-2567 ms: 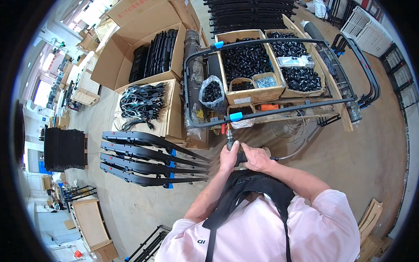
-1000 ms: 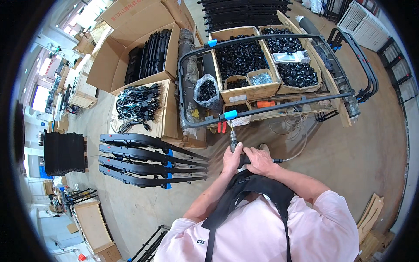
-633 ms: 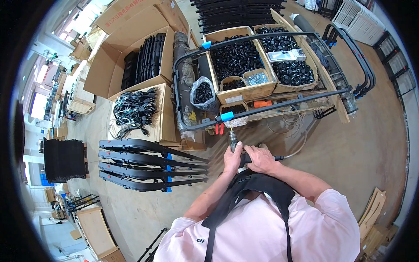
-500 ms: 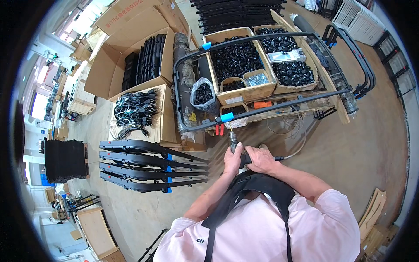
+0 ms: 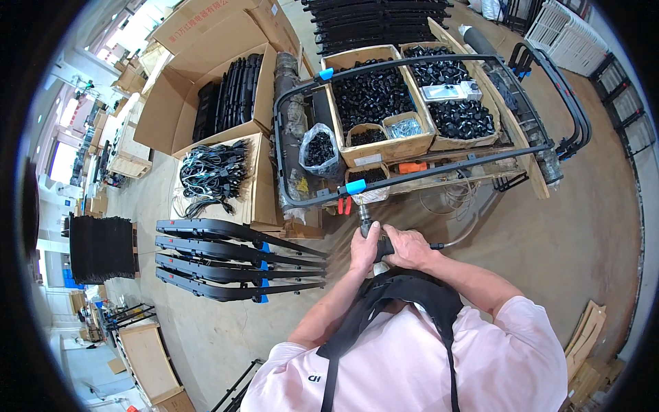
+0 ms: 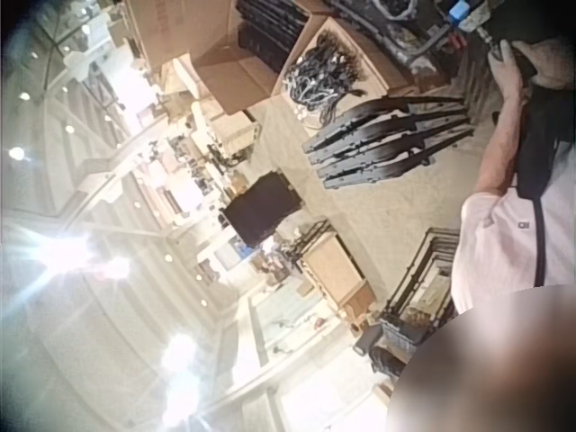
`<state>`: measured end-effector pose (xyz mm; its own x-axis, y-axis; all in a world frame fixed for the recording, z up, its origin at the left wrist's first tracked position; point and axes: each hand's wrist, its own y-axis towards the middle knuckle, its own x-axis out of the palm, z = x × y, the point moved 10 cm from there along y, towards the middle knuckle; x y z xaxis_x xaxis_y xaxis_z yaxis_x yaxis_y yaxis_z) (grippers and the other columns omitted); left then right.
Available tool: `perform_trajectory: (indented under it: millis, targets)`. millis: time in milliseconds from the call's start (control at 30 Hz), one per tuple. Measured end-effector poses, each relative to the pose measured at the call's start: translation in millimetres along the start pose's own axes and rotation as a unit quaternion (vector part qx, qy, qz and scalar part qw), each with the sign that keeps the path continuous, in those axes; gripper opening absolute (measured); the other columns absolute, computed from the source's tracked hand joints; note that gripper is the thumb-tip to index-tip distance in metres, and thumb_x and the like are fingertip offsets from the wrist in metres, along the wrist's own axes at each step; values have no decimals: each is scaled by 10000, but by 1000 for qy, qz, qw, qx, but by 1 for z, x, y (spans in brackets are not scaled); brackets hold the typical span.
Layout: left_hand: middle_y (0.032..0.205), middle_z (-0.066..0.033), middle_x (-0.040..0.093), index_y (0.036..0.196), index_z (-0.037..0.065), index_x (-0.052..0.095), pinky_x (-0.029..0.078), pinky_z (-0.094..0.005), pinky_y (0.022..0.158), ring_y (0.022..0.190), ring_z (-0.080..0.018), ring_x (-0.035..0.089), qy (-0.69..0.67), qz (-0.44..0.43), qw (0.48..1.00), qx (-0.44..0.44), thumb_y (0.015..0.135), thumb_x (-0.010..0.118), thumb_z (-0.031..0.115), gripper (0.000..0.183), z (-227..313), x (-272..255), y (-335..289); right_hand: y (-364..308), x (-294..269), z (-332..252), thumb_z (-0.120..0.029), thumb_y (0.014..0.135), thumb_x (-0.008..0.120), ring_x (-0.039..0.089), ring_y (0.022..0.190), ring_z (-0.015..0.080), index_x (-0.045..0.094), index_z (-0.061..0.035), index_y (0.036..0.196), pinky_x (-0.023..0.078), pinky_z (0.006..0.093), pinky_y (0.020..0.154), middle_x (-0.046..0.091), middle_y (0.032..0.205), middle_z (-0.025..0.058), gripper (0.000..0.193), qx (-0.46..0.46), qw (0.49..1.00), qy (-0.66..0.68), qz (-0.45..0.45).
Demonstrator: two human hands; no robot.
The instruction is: Assembling the handle and electrical components of a garden power tool using an electric screwdriver and pliers.
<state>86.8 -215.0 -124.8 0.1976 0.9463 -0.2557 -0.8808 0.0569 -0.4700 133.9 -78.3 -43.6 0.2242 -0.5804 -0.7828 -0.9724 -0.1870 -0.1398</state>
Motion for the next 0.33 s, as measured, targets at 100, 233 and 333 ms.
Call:
perform_trajectory:
  millis: [100, 233, 333]
  targets:
    - [951, -175, 710, 1049, -21, 654, 529, -438, 837, 896, -286, 683, -17, -4, 1000, 1, 971, 715, 509, 539, 3, 2, 2, 1, -1, 2, -255, 743, 805, 705, 1026, 445, 434, 27, 1415, 562, 509, 908, 713, 1111, 284, 818, -1, 1000, -1, 5]
    - [948, -164, 706, 1052, -20, 654, 529, -432, 829, 882, -269, 674, -3, 10, 1000, 6, 970, 721, 500, 531, -1, -1, 8, 6, -6, -2, -251, 747, 810, 708, 1015, 450, 426, 30, 1428, 564, 512, 901, 717, 1106, 282, 831, -3, 1000, 2, 1]
    - [988, -180, 719, 1072, -19, 656, 531, -441, 845, 916, -293, 692, 3, 7, 1000, -1, 967, 715, 518, 550, 4, 0, 8, 8, -6, 0, -316, 765, 817, 703, 1046, 454, 393, 39, 1476, 558, 515, 914, 705, 1176, 297, 900, 20, 999, -7, -36]
